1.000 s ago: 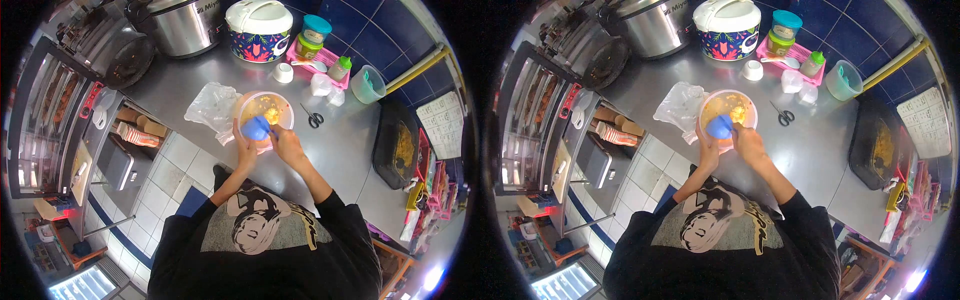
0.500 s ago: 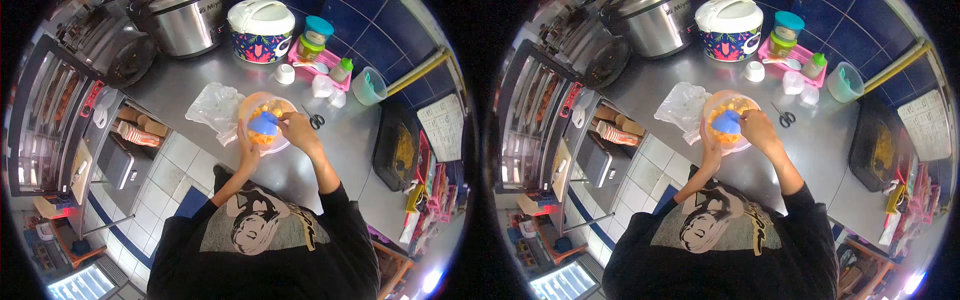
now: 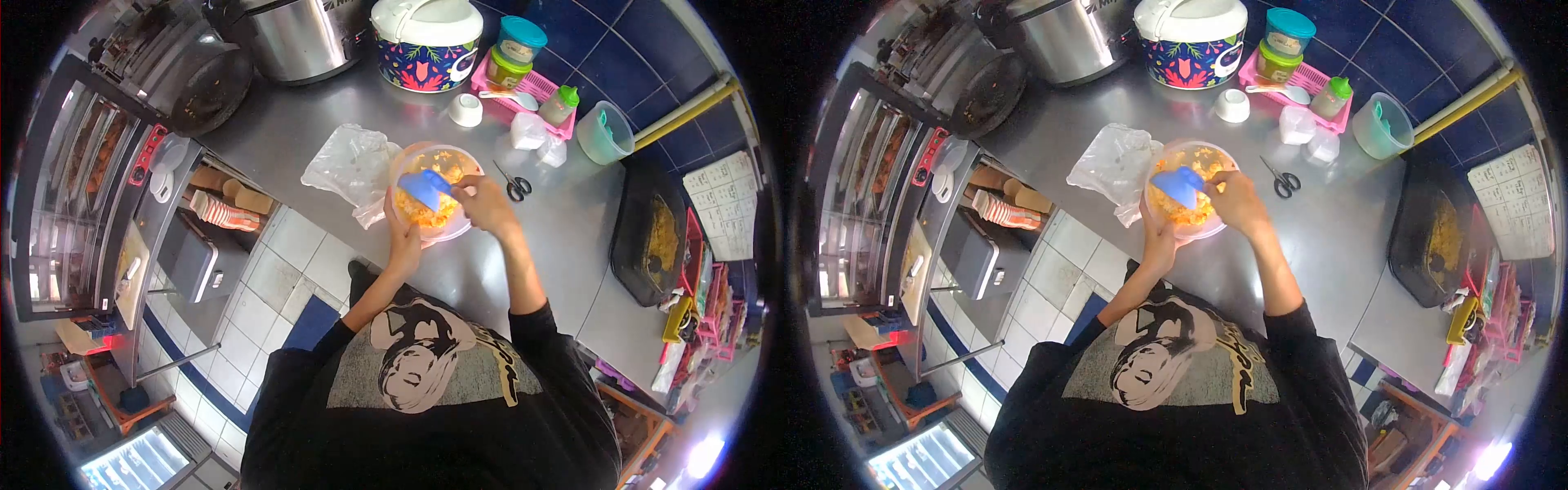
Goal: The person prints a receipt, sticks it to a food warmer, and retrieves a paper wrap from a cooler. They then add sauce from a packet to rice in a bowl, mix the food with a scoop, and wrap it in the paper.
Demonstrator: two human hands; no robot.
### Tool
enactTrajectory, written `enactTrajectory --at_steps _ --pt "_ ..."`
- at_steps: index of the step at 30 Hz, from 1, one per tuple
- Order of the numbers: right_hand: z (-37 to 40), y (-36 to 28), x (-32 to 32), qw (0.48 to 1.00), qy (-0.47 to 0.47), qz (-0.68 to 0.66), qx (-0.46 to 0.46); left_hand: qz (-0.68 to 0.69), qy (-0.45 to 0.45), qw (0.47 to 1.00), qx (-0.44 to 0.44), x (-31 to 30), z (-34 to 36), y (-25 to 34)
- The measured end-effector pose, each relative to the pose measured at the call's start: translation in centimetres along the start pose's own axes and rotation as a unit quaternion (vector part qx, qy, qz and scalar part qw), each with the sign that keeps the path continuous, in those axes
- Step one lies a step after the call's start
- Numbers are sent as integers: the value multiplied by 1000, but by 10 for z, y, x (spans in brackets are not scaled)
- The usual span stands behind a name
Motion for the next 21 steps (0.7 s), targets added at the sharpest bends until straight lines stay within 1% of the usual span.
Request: enactTrajectory --at_steps 1,2,3,6,9,10,12,13,16,17,20,21 --pt "-5 10 10 1000 16 10 1 -39 -1 999 23 -2 -1 -2" --pt "-12 24 21 999 32 19 2 -49 0 998 34 -4 -3 -5" --pt "-20 33 29 990 82 82 -81 -59 0 997 45 -6 -5 -7" --pt "-19 34 33 986 108 56 -114 -11 4 999 35 -12 -8 -16" --pt "-3 8 7 999 20 -26 29 10 11 999 29 -15 -9 -22" --pt "-10 11 6 999 38 -16 17 5 13 999 32 -13 -8 -20" --pt "-20 34 11 997 76 4 2 -18 8 999 37 -13 -2 -18" --pt "-24 42 22 999 41 15 15 -33 0 998 44 -13 -3 -16" --pt "-22 33 28 998 51 38 -29 -6 -16 999 29 -9 -3 -13" --pt "-18 32 24 998 59 15 -22 1 -13 1000 26 -10 -2 -12" --pt "9 7 -1 992 6 -72 101 -2 2 999 36 -12 -2 -14" --pt "9 9 1 990 -15 -93 103 6 8 1000 27 -11 0 -14"
Point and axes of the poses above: each hand's wrist, its own z-axis away from the middle knuckle, its own x-axis out of the palm, y = z × x, the point moved 7 cm from there along -z, towards the middle knuckle, and after that the axes turned 2 degrees about -x, right-handed, at the moved point
